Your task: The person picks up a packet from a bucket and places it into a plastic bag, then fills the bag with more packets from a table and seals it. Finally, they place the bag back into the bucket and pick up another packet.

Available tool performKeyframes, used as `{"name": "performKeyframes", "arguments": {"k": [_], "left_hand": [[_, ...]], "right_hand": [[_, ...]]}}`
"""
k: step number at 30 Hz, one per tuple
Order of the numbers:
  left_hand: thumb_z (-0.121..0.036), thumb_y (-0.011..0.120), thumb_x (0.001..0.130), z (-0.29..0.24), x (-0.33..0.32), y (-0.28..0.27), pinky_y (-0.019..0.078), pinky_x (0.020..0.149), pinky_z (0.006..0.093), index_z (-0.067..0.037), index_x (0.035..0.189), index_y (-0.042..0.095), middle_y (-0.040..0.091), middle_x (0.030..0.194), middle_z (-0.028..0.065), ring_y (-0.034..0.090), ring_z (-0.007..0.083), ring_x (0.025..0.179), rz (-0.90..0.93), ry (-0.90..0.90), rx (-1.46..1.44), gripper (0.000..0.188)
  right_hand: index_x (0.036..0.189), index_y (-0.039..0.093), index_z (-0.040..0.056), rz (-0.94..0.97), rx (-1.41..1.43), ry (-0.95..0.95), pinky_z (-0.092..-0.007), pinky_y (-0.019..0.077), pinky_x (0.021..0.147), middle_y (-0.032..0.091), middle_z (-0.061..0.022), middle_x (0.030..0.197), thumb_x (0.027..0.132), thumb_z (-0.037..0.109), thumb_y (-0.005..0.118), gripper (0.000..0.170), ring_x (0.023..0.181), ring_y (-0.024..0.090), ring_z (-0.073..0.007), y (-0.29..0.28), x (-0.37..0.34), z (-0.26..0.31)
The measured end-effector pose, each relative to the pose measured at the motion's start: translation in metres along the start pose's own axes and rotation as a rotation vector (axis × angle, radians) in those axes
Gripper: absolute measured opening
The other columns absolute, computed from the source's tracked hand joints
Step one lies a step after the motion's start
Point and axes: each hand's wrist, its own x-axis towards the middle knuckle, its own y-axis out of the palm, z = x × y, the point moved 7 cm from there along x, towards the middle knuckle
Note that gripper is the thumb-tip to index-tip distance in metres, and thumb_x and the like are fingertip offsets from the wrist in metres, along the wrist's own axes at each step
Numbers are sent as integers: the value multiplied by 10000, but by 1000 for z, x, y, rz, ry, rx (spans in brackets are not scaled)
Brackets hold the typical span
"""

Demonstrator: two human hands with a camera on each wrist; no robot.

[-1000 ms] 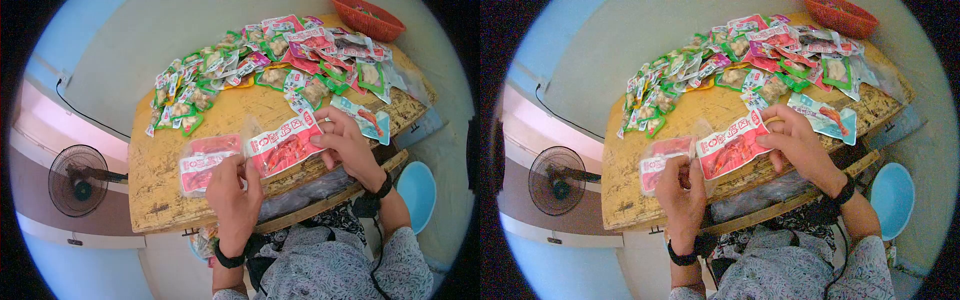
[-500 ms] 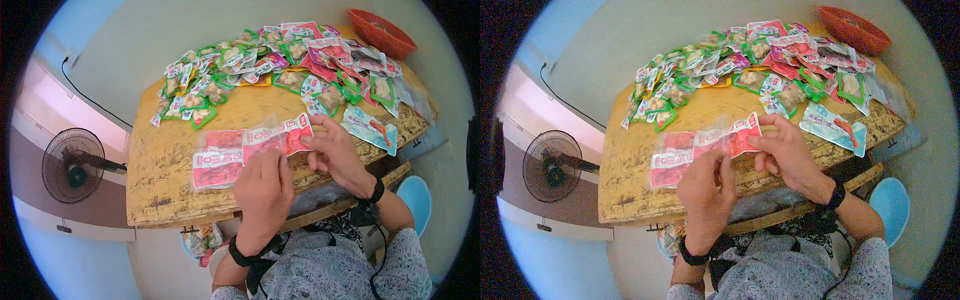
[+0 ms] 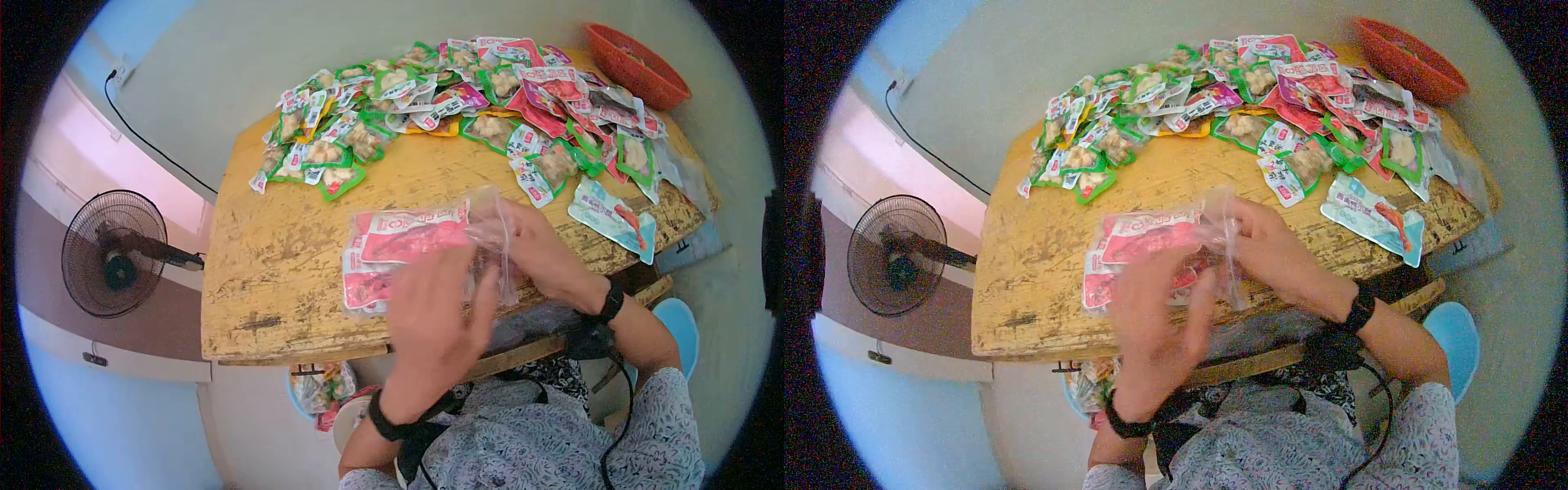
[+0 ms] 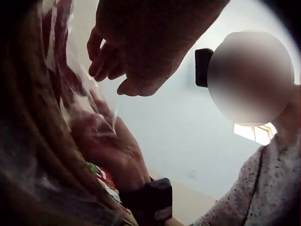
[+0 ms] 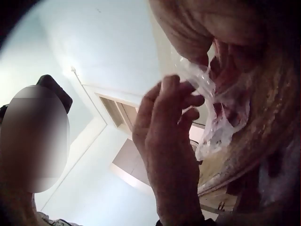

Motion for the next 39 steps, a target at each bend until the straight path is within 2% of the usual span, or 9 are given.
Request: {"name": "performKeyframes", "arguments": {"k": [2,8,10,20,24,27,30,35,39], "left_hand": [[-73,712,832,12,-6,-26,472,907,457,19,1222,589,631,1119,191,608,365,1027,-102,53,161,419],[-73,699,859,67,-34,-48,407,1052,464,40,1395,458,508,1373,250,491,432,1264,-77,-267,267,598],[-59,683,870,76,-40,-43,406,1058,464,38,1393,463,503,1388,245,495,431,1266,-71,-316,85,576],[-2,574,908,73,-36,-39,479,988,389,37,1124,613,457,1440,259,523,373,1265,52,-199,138,224],[-4,561,910,84,-48,-35,415,1065,402,30,1235,572,394,1505,252,479,362,1334,7,-385,-36,327],[8,503,912,62,-33,-37,315,1148,445,24,1305,542,387,1527,229,409,384,1399,-137,-224,27,395],[6,449,896,52,-27,-26,246,1182,497,11,1345,534,423,1520,192,354,383,1441,105,16,408,457],[-61,425,880,60,-29,-11,242,1188,531,-7,1323,574,511,1457,182,433,357,1396,273,5,374,470],[-46,420,847,58,-29,-9,261,1182,519,7,1298,587,526,1440,191,449,363,1381,271,2,386,484]], "right_hand": [[1106,606,16,7,-40,72,-251,541,646,678,-41,966,941,76,601,175,821,650,-94,-5,-6,8],[1083,613,23,-53,-276,-48,-307,543,654,700,-66,908,894,80,629,198,798,674,-148,-12,1,23],[1070,612,34,-79,-442,-294,-350,537,666,709,-77,875,869,89,639,210,782,687,-193,-7,7,24],[970,596,50,-161,-628,-323,-399,519,663,678,-110,802,843,119,591,144,777,682,-290,-10,29,18],[999,601,57,-138,-569,-468,-393,531,672,674,-121,797,858,139,590,164,766,684,-293,-16,28,4],[1006,603,55,-173,-487,-351,-389,534,671,682,-126,802,864,140,604,166,749,685,-279,-27,10,19],[987,601,46,-212,-477,-354,-375,531,649,686,-123,794,855,128,629,158,718,683,-262,-42,0,28],[978,632,62,-405,-626,-383,-392,534,667,681,-120,831,854,132,617,144,752,672,-284,-113,-5,56],[1035,653,86,-632,-1195,-370,-394,533,694,686,-108,898,831,111,642,206,832,686,-259,-191,-4,85]]}}
